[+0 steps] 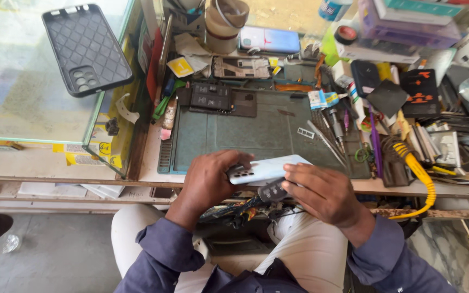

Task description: The person uses a metal prying tool to carefully separate the back cover from the frame of a smartphone. They work along the edges of the device to release the adhesive seal, eventually lifting the back cover to reveal the internal components.

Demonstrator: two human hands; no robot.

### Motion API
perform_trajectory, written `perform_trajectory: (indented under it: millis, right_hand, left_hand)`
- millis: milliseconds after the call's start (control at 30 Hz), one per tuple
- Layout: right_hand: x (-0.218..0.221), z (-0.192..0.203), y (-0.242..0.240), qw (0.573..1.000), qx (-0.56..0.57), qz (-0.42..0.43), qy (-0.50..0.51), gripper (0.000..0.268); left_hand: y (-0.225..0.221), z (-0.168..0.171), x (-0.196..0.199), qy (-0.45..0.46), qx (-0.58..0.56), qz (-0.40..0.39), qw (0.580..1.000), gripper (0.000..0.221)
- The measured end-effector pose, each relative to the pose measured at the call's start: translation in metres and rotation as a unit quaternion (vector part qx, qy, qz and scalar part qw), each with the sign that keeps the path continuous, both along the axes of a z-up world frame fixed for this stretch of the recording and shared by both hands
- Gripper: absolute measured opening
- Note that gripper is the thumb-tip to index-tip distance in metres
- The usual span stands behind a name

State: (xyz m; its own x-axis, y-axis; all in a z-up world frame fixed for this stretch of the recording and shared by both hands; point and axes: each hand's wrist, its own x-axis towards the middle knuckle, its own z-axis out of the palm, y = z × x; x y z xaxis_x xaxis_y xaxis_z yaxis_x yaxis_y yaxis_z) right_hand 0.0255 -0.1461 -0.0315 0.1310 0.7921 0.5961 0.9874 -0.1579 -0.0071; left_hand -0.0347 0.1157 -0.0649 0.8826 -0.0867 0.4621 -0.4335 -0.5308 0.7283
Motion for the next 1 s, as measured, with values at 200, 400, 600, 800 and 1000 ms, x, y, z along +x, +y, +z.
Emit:
perform_trajectory:
  millis: [200,400,600,800,1000]
  right_hand:
    - [-0.015,-0.030,-0.006,0.999,0.027,-0.023,0.014,0.023]
    - [-0.018,-0.046,-0.005,0.996,0.064,-0.042,0.035,0.022]
    - [-0.018,-0.031,-0.003,0.993,0.066,-0.070,0.061,0.024]
    - [0.004,0.000,0.019,0.985,0.051,-0.139,0.082,0.027]
    - [0.025,0.033,0.038,0.974,0.009,-0.148,0.173,0.019]
  left_hand:
    - [0.001,-0.003,-0.003,0.023,0.050,0.012,0.998,0.050]
    - [0.000,-0.002,-0.004,0.002,0.046,0.009,0.999,0.036]
    - [-0.003,0.000,-0.001,-0.010,0.039,0.006,0.999,0.027]
    - [-0.008,0.013,0.013,0.188,-0.020,0.087,0.978,0.024]
    - [-0.014,0.013,0.030,0.177,-0.086,0.174,0.965,0.035]
